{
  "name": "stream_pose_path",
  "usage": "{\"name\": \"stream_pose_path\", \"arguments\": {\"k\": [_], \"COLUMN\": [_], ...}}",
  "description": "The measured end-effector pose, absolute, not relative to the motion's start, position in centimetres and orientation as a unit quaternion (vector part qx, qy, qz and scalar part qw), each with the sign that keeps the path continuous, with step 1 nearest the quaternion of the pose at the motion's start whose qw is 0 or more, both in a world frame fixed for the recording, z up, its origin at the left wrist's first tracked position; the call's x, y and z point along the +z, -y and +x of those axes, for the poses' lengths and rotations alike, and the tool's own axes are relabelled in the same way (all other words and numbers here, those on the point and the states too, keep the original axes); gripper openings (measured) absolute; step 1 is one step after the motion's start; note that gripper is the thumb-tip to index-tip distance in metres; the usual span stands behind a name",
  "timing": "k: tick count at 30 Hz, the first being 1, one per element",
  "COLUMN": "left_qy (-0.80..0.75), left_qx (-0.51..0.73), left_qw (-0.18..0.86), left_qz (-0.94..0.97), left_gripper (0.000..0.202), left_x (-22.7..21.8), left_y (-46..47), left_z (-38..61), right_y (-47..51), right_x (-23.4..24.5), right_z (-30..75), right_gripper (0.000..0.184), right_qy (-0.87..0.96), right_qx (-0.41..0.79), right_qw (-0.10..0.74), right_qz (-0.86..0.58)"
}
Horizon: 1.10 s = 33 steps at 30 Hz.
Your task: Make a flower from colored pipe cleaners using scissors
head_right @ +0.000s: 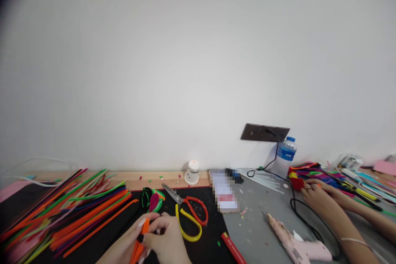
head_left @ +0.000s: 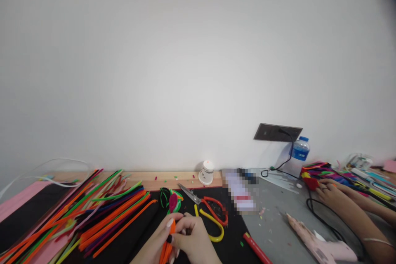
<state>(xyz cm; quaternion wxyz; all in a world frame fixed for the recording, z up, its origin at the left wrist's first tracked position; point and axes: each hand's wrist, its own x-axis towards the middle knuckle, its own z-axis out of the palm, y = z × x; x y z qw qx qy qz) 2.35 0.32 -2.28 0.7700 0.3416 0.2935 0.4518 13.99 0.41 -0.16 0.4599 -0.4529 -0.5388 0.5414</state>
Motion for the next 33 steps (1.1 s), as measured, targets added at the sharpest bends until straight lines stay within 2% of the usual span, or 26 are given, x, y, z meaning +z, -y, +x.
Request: {"name": "stream_pose_path", "arguments": {"k": [5,13,19,25,30,33], "left_qy": [-0.303,-0.335,-0.341,-0.347,-0.344,-0.344], "left_qx": [0.439,0.460,0.485,0.460,0.445,0.416], "left_qw": [0.765,0.743,0.733,0.722,0.728,0.752], "left_qz": [0.360,0.352,0.334,0.382,0.392,0.378], "left_gripper": [0.049,0.036,0.042,0.046,0.056,0.065], "left_x": [-1.9,-1.2,-2.9,-2.6,-2.6,-2.9], "left_y": [-0.2,-0.1,-0.3,-0.3,-0.2,-0.1], "left_z": [2.0,1.8,1.8,1.6,1.5,1.7], "right_y": [-0.2,-0.1,0.0,0.3,0.4,0.3], "right_x": [0.9,0.0,-0.2,1.2,1.3,0.5], "right_z": [14.4,13.8,13.5,13.7,13.7,13.4], "right_gripper": [0.020,0.026,0.031,0.031,0.024,0.026], "right_qy": [0.553,0.520,0.482,0.463,0.473,0.475], "right_qx": [0.553,0.577,0.623,0.663,0.660,0.630], "right_qw": [0.434,0.444,0.438,0.428,0.411,0.423], "right_qz": [-0.448,-0.446,-0.433,-0.403,-0.415,-0.446]}}
